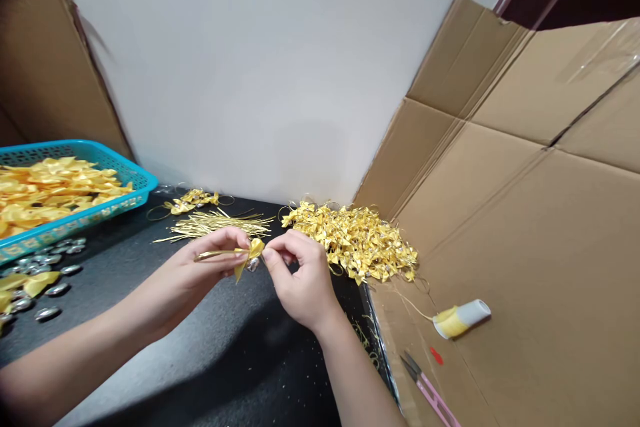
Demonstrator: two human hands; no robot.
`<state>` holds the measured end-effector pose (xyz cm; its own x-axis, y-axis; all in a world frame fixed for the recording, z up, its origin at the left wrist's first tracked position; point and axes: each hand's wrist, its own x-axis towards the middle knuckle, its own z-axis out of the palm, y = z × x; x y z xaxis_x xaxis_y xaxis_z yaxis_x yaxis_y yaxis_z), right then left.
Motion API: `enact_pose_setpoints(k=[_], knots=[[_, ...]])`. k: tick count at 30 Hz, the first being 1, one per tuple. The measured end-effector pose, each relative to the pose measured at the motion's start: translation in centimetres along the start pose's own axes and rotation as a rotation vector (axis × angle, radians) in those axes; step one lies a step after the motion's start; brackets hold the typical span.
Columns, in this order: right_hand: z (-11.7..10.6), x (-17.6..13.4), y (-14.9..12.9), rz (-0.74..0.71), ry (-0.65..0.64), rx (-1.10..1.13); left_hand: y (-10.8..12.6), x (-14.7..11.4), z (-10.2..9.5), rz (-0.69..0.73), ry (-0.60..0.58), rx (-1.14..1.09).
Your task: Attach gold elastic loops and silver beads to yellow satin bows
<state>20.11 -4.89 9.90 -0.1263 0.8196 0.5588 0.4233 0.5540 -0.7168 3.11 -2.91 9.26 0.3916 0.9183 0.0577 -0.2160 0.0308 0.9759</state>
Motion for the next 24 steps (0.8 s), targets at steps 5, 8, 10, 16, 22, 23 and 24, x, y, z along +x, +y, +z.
enact_pose_setpoints(k=[5, 8, 10, 16, 22, 23, 24], knots=[[-0.2, 0.0, -0.2, -0.053, -0.011, -0.079, 0.1, 0.1, 0.0, -0.016, -0.008, 0.003], [-0.4, 0.0, -0.3, -0.098, -0.016, -0.121, 0.2, 0.2, 0.1, -0.015, -0.004, 0.005], [-0.5, -0.1, -0.4, -0.118, -0.025, -0.136, 0.3, 0.3, 0.1, -0.02, -0.005, 0.005], [-0.2, -0.1, 0.1, -0.066, -0.035, -0.065, 0.2, 0.2, -0.1, -0.058, -0.014, -0.021], [1.0, -0.2, 1.3, 0.085, -0.019, 0.2, 0.1, 0.3, 0.0, -0.085, 0.02, -0.045], [1.2, -0.2, 1.5, 0.1, -0.021, 0.244, 0.1, 0.2, 0.1, -0.083, 0.022, -0.044], [1.4, -0.2, 1.6, 0.113, -0.022, 0.285, 0.1, 0.2, 0.2, -0.078, 0.023, -0.041]])
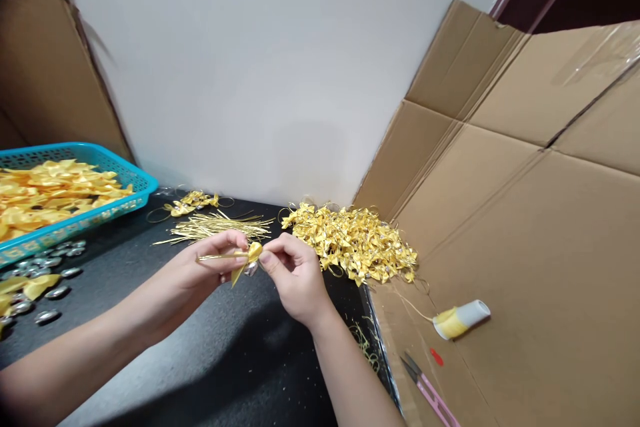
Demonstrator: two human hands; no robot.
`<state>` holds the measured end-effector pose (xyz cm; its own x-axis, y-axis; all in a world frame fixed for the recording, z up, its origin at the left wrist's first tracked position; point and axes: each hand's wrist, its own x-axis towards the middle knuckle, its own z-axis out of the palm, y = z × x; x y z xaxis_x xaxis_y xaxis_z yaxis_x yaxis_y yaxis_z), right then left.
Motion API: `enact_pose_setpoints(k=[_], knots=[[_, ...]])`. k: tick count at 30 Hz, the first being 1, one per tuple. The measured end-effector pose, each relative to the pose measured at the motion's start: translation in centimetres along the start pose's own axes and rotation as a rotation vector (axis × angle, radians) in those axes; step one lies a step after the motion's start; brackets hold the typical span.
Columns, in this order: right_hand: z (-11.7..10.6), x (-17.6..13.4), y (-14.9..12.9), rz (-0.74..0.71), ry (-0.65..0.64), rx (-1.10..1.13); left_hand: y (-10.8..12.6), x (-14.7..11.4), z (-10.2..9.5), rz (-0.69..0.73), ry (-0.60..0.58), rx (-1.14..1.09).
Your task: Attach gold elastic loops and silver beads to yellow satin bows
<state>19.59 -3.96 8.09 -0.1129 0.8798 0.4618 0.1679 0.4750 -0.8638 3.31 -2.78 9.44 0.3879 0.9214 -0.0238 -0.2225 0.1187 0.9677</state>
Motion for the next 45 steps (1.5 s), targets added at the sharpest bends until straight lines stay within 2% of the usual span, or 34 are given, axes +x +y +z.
enact_pose_setpoints(k=[5, 14, 20, 23, 26, 29, 31, 35, 39, 45], knots=[[0.4, 0.0, 0.3, 0.019, 0.005, 0.108, -0.1, -0.1, 0.1, 0.034, 0.035, 0.022], [0.0, 0.3, 0.8, 0.036, 0.055, 0.078, -0.2, 0.4, -0.3, 0.053, 0.103, 0.026], [0.8, 0.4, 1.3, 0.05, 0.059, 0.073, -0.6, 0.5, -0.3, 0.052, 0.132, 0.052], [1.0, 0.1, 1.0, -0.008, 0.164, -0.082, -0.8, 0.7, -0.3, 0.058, 0.167, 0.088], [1.3, -0.6, 0.2, -0.209, 0.325, -0.368, -0.8, 1.0, -0.4, 0.108, 0.215, 0.124], [1.8, -1.2, -0.6, -0.376, 0.321, -0.588, -1.2, 1.2, -0.7, 0.192, 0.236, 0.185], [2.1, -1.4, -0.7, -0.386, 0.321, -0.667, -1.5, 1.3, -0.8, 0.259, 0.233, 0.249], [2.3, -1.1, -0.3, -0.316, 0.375, -0.719, -1.8, 1.0, -0.7, 0.373, 0.253, 0.408], [2.1, -0.9, -0.3, -0.301, 0.339, -0.78, -1.6, 0.7, -0.5, 0.453, 0.276, 0.539], [2.2, -1.1, -0.1, -0.327, 0.286, -0.852, -1.7, 0.7, -0.6, 0.478, 0.249, 0.612]])
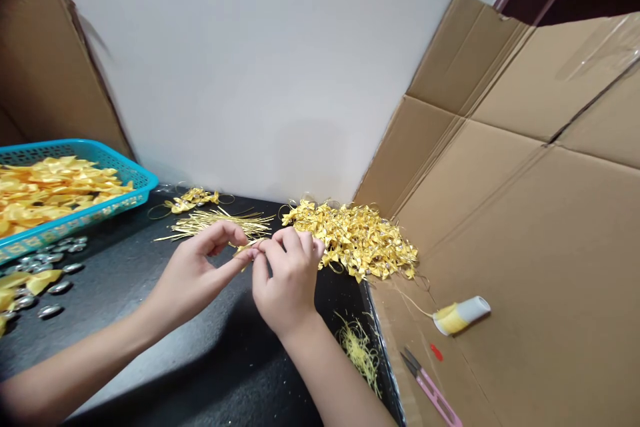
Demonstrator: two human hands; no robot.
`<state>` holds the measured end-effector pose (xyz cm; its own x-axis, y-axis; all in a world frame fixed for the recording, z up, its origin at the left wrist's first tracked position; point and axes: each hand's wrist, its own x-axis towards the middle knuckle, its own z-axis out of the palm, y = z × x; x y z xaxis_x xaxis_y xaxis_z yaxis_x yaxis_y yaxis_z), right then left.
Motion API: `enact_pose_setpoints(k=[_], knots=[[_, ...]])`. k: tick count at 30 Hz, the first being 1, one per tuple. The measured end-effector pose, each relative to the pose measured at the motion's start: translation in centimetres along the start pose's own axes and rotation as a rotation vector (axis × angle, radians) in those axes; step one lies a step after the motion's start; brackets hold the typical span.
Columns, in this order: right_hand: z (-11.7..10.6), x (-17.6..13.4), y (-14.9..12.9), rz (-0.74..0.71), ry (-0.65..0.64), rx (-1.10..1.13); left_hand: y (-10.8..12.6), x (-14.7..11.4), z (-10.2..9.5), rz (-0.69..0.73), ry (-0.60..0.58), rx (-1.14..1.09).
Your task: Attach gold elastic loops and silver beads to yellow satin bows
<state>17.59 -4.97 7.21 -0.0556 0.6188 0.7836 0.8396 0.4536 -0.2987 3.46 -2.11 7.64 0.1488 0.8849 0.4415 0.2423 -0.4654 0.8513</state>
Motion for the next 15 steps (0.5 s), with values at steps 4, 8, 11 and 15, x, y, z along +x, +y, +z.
enact_pose_setpoints(k=[4, 8, 11, 15], knots=[[0.5, -0.4, 0.4, -0.016, 0.054, 0.084, -0.9, 0.4, 0.1, -0.034, -0.045, -0.058], [0.4, -0.3, 0.7, 0.004, 0.12, 0.302, -1.7, 1.1, 0.1, -0.146, -0.082, -0.213], [-0.1, 0.1, 0.8, 0.063, 0.133, 0.476, -1.8, 1.5, 0.1, -0.286, -0.108, -0.33], [-0.6, 0.6, 0.8, 0.173, 0.138, 0.699, -1.5, 1.8, 0.2, -0.4, -0.133, -0.371]])
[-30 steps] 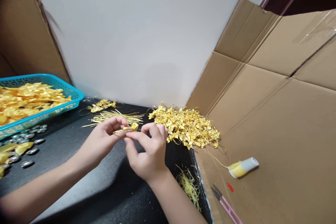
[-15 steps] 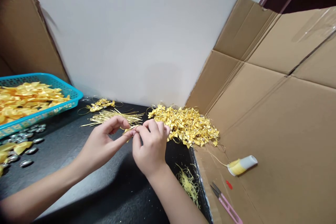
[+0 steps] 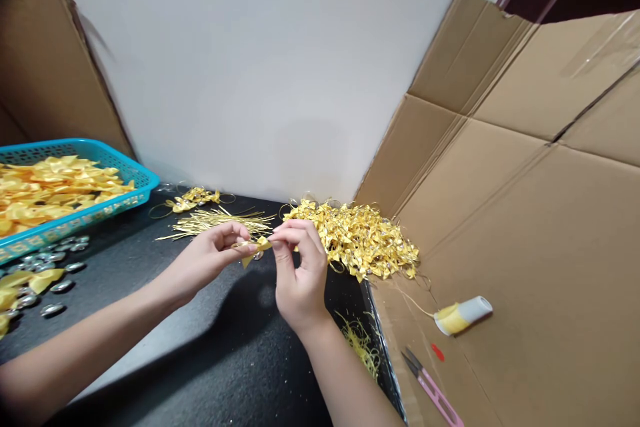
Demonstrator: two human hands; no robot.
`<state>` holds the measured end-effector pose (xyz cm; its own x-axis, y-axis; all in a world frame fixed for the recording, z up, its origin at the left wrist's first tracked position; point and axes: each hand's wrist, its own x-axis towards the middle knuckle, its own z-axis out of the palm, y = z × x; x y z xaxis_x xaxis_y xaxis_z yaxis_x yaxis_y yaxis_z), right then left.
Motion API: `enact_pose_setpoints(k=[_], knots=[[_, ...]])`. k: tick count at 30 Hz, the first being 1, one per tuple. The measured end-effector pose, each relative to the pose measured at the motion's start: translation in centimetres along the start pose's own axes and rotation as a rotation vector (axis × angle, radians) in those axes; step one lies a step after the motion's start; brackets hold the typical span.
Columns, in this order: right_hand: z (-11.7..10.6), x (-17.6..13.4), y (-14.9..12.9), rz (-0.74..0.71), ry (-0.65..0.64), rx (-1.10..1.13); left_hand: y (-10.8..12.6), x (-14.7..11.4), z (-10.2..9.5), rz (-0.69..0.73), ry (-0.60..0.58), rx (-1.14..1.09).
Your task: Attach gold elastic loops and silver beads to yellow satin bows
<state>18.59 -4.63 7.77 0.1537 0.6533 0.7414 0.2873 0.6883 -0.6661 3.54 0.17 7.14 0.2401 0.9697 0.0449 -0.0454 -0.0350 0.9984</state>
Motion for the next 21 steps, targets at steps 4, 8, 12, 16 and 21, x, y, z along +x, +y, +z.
enact_pose_setpoints(k=[4, 8, 12, 16, 21], knots=[[-0.1, 0.4, 0.1, 0.227, -0.011, 0.203, -0.1, 0.2, 0.1, -0.066, -0.005, 0.02], [0.0, 0.6, 0.4, 0.399, -0.039, 0.338, -0.6, 0.5, 0.0, -0.098, -0.018, 0.013], [-0.2, 1.0, 0.5, 0.409, -0.023, 0.363, -1.2, 0.8, -0.2, -0.126, -0.035, 0.017], [-0.6, 1.4, 0.5, 0.394, 0.013, 0.382, -1.8, 1.1, -0.3, -0.14, -0.043, 0.031], [-0.6, 1.5, 0.5, 0.382, 0.012, 0.372, -2.5, 1.3, -0.4, -0.155, -0.079, 0.051]])
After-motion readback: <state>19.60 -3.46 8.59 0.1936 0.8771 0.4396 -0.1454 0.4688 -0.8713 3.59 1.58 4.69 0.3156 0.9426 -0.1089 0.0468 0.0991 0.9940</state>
